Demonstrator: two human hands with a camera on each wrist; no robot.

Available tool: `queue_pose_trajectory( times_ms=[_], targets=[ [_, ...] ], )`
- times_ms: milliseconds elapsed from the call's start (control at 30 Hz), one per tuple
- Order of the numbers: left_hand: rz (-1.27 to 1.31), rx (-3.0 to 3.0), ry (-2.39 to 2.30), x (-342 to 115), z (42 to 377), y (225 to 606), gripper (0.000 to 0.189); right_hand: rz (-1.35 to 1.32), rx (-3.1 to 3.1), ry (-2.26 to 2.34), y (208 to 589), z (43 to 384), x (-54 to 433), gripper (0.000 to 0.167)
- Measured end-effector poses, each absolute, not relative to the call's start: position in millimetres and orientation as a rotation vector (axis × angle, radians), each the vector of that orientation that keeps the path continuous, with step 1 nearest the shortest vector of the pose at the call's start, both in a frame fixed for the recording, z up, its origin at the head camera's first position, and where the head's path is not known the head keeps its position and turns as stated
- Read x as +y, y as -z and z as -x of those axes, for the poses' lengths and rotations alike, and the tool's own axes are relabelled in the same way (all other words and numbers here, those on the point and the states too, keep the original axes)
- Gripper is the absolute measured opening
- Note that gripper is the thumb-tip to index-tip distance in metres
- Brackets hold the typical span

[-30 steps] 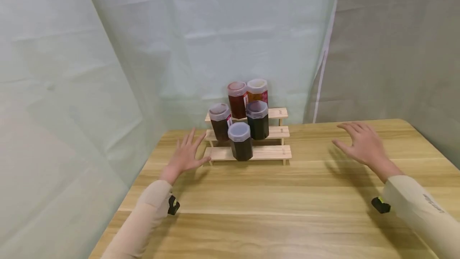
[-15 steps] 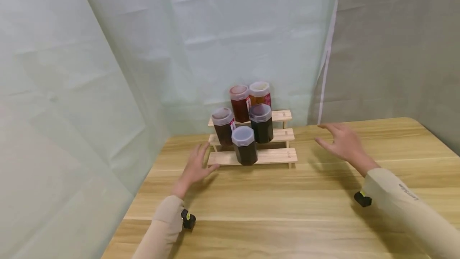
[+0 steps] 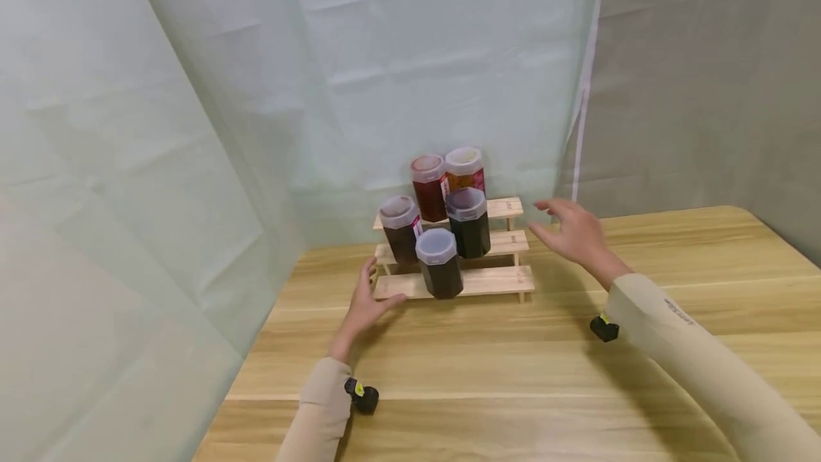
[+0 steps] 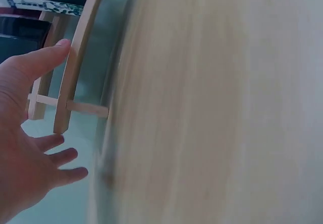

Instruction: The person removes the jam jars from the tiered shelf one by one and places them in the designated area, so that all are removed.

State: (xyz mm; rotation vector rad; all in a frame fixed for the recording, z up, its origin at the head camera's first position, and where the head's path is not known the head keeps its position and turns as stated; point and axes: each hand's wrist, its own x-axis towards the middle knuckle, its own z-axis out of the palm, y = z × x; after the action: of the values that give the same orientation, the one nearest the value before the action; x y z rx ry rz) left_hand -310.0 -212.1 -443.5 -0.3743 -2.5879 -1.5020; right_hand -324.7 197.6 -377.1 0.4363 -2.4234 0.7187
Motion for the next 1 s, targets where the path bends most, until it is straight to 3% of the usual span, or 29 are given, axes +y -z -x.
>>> queue_pose_trajectory(
  times_ms=[467,767,1000],
  targets=[
    [0.205,-2.251,1.99,-198,312,461,0.102,-0.346,-2.457,-0.978,346,345,174,0.053],
    [0.191,-2.204,1.975,-201,303,470,0.101,-0.183,-2.268,-1.76,333,356,151,0.055],
    [0.191,-2.291,1.876,-206,291,471,0.102,-0.125,-2.221,-1.914,334,358,132,0.051]
  ],
)
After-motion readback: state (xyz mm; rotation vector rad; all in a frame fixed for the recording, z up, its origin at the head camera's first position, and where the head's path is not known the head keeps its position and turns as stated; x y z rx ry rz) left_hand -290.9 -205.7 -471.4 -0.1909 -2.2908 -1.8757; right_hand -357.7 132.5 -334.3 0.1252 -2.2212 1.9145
